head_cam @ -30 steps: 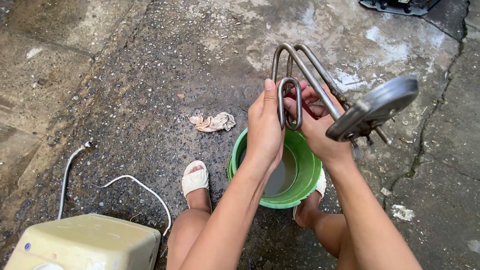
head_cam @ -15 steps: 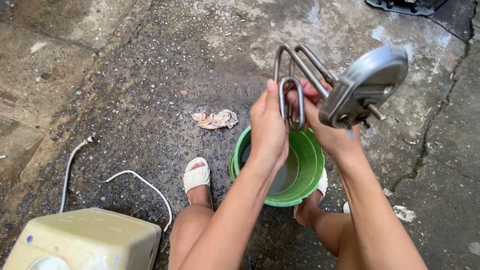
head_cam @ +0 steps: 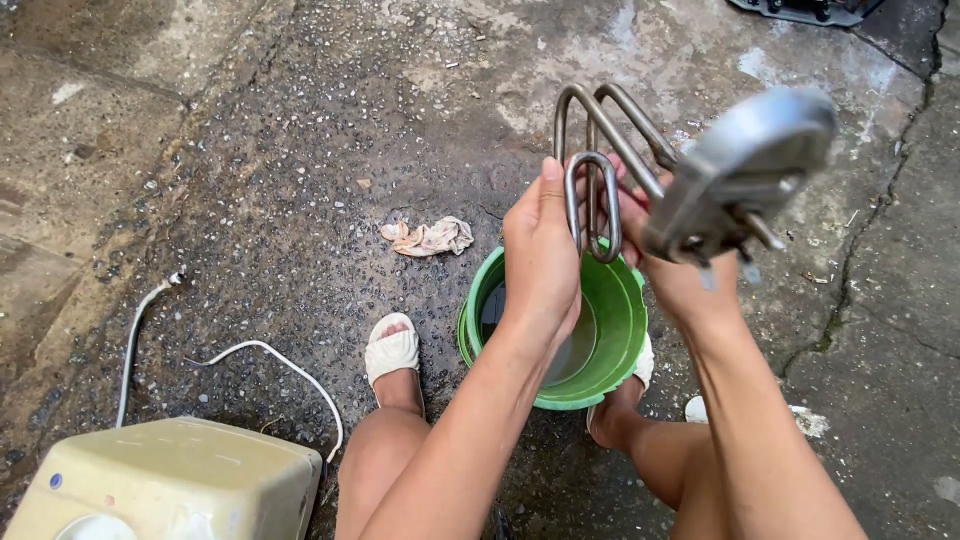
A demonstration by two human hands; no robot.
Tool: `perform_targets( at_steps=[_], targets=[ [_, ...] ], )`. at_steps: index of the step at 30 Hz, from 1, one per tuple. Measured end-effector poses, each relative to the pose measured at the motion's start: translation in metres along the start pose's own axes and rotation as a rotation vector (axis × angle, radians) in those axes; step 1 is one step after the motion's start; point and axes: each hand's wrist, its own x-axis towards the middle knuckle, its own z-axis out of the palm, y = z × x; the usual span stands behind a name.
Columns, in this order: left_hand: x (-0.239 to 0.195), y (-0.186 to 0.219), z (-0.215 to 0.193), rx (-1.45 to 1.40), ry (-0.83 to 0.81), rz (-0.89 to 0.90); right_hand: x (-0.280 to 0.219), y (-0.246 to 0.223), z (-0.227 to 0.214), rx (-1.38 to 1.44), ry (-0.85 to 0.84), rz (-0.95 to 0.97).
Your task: The person scrubs a metal immersion heater element with a red abrasive block while rinsing it in a green bucket of water. They repeatedly dip the element into the water and scrub the coiled metal tubes and the circular base to remove residue.
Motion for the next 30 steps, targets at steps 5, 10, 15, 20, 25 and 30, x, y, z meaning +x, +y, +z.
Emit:
perform_targets(
  at_steps=[5,10,15,20,25,30],
  targets=[
    [0.014,-0.003,-0.008,-0.090,-0.032,0.022,-0.016,-0.007,0.000,0.352,-0.067,0.161],
    [0.003,0.005,-0.001,0.002,-0.132,0.062,-0.004,0.062,-0.029,0.666,-0.175,0.429],
    [-0.005,0.018,0.006,0.075,-0.249,0.091,-0.004,0.049,-0.027,0.573,-0.400,0.337],
    [0.000,0.011,0.003,-0.006,-0.209,0.100,-0.011,0.022,-0.008,0.048,0.000,-0.153],
    [-0.001,0.015,0.007,-0.053,-0.226,0.098,0.000,0.057,-0.012,0.259,-0.118,0.053],
    [-0.005,0.040,0.006,0.281,-0.352,0.085,0.011,0.065,-0.042,0.624,-0.555,0.309]
  ],
)
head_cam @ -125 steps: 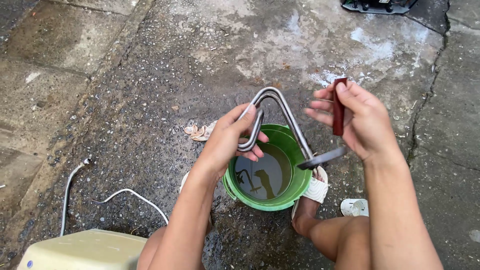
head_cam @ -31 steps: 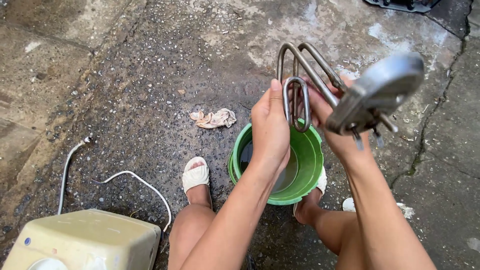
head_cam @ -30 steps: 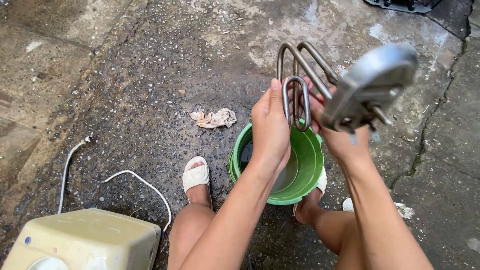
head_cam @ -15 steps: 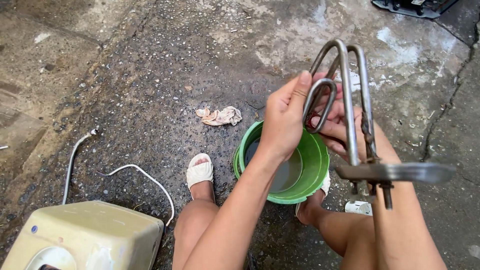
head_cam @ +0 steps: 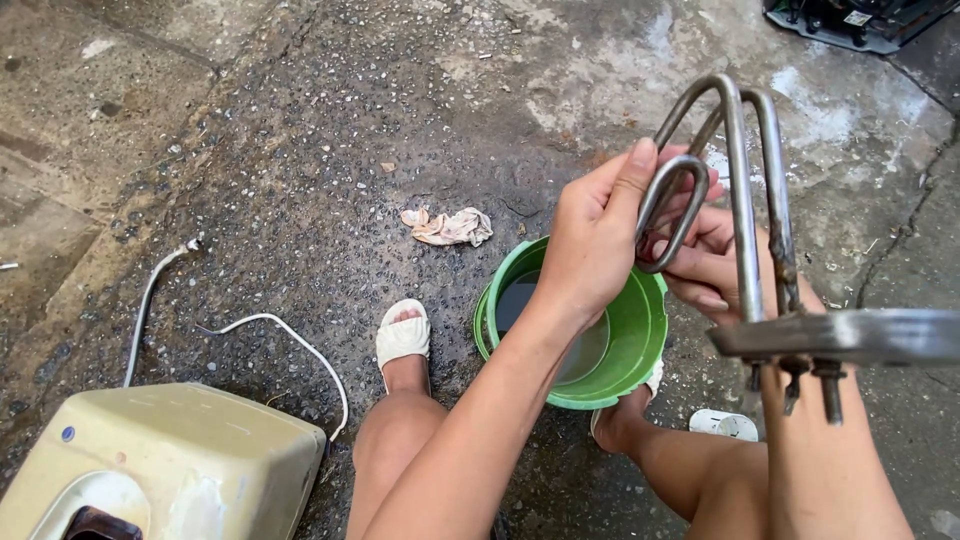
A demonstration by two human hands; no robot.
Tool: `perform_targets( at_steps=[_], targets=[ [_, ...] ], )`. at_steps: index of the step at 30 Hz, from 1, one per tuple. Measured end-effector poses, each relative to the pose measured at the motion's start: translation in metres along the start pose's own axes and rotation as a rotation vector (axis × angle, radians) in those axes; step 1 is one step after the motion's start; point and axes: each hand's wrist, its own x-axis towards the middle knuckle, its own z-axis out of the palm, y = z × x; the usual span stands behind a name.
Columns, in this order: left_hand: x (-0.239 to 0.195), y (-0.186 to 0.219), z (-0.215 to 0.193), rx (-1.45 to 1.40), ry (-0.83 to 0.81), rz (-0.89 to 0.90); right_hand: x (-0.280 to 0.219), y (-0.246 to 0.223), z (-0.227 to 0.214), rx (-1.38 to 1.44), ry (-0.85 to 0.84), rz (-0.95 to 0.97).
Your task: The person scrubs a metal immersion heater element with a red abrasive block while rinsing it in a green bucket of water. They repeatedly dip the element into the water and scrub the coiled metal tubes and the circular base to remove residue.
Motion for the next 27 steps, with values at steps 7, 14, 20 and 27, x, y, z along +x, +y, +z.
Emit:
perform_targets(
  at_steps=[7,14,20,27],
  targets=[
    [0.002,-0.010,-0.004,-0.137,0.121,-0.023,0.008,0.015,0.048,-0.578,0.451,-0.453],
    [0.000,-0.007,-0.009,-0.069,0.147,0.020,0.015,0.006,0.031,-0.151,0.124,-0.162],
    [0.002,-0.017,-0.010,-0.153,0.234,0.028,0.029,0.028,0.019,-0.414,0.261,-0.274],
    [0.000,-0.027,-0.005,-0.111,0.340,-0.004,0.030,0.025,0.046,-0.633,0.502,-0.664]
  ],
)
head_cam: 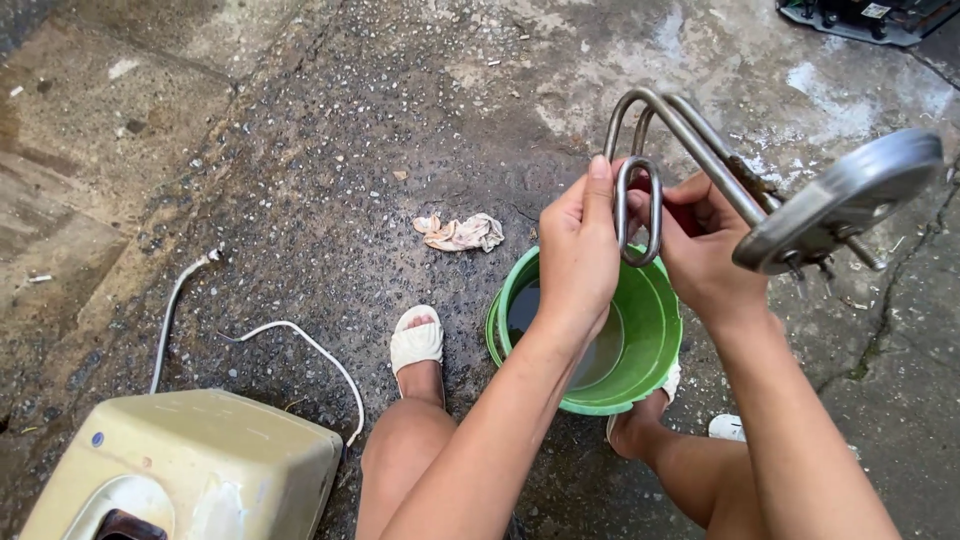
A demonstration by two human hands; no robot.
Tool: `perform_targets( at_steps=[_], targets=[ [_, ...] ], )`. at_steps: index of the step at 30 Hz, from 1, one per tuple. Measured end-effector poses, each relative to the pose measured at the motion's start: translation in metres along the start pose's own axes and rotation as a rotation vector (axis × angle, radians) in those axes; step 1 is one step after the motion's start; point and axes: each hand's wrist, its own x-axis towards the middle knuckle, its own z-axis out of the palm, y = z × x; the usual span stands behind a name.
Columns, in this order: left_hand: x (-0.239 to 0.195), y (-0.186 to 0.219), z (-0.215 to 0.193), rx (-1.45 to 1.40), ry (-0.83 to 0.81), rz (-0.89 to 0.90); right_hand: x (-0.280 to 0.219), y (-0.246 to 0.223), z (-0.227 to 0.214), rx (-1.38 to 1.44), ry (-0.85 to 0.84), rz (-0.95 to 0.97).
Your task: The person scrubs a metal immersion heater element with a red abrasive block while rinsing it in a green bucket of water. They repeatedly dip the element into the water and scrub the coiled metal tubes and the circular base to remove residue.
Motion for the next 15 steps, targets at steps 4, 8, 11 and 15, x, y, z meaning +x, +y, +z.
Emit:
perform_targets(
  at_steps=[4,8,11,15],
  targets=[
    [0.002,-0.001,-0.002,0.018,0.041,-0.004,0.003,-0.001,-0.001,0.134,-0.187,0.373],
    [0.002,0.003,0.001,0.036,-0.003,-0.001,0.016,-0.026,-0.011,0.249,-0.376,0.492],
    [-0.003,0.009,-0.001,0.104,-0.018,-0.006,0.016,0.011,-0.019,0.382,-0.424,0.482],
    [0.000,0.007,0.001,0.224,-0.070,0.054,0.018,-0.002,-0.020,0.293,-0.431,0.492]
  ],
)
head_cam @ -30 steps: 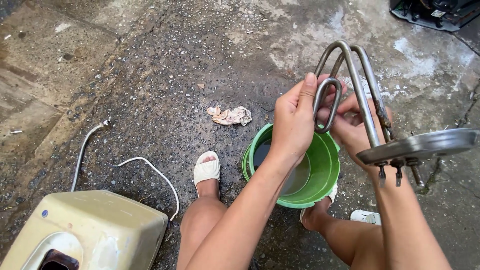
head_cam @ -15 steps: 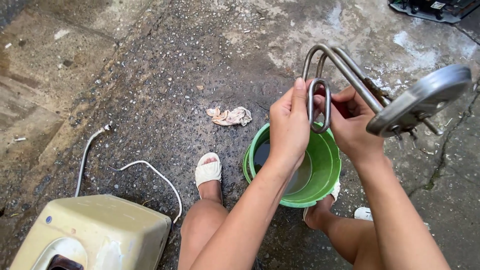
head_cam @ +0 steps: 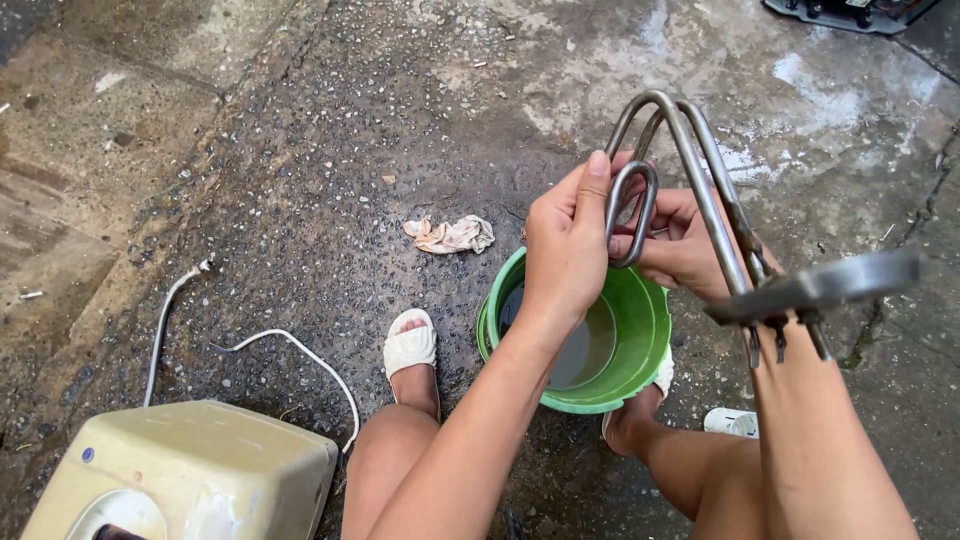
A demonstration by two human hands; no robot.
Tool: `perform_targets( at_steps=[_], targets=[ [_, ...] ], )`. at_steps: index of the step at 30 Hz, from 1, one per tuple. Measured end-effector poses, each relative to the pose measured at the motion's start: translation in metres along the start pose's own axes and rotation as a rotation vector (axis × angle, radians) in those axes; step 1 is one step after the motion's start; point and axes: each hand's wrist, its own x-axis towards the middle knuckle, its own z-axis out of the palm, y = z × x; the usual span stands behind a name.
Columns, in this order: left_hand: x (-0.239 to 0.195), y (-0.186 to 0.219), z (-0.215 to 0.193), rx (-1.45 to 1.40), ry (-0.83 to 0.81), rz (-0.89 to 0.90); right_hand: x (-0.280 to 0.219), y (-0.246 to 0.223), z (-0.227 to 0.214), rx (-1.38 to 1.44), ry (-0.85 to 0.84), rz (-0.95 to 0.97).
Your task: The person scrubs a metal immersion heater element with a red abrasive block while rinsing it in a green bucket of water. They repeatedly dip the element into the water and scrub the coiled metal tubes and the circular base to remove residue.
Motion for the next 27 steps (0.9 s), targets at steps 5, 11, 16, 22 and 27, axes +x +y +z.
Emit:
perform_targets(
  at_steps=[5,11,16,22,27],
  targets=[
    [0.007,-0.009,0.006,-0.114,0.037,-0.020,0.004,0.029,-0.002,-0.216,0.304,-0.148],
    [0.008,-0.045,0.006,-0.318,0.143,-0.140,0.007,-0.014,0.017,-0.213,0.386,-0.070],
    [0.012,-0.021,0.005,-0.384,0.144,-0.136,-0.007,-0.001,0.010,-0.290,0.198,-0.077],
    [0.012,-0.041,0.003,-0.480,0.097,-0.264,-0.009,-0.010,0.012,-0.261,0.207,-0.082],
    [0.033,-0.072,-0.017,-0.612,0.107,-0.272,-0.011,-0.017,0.014,-0.150,0.238,-0.041]
  ],
)
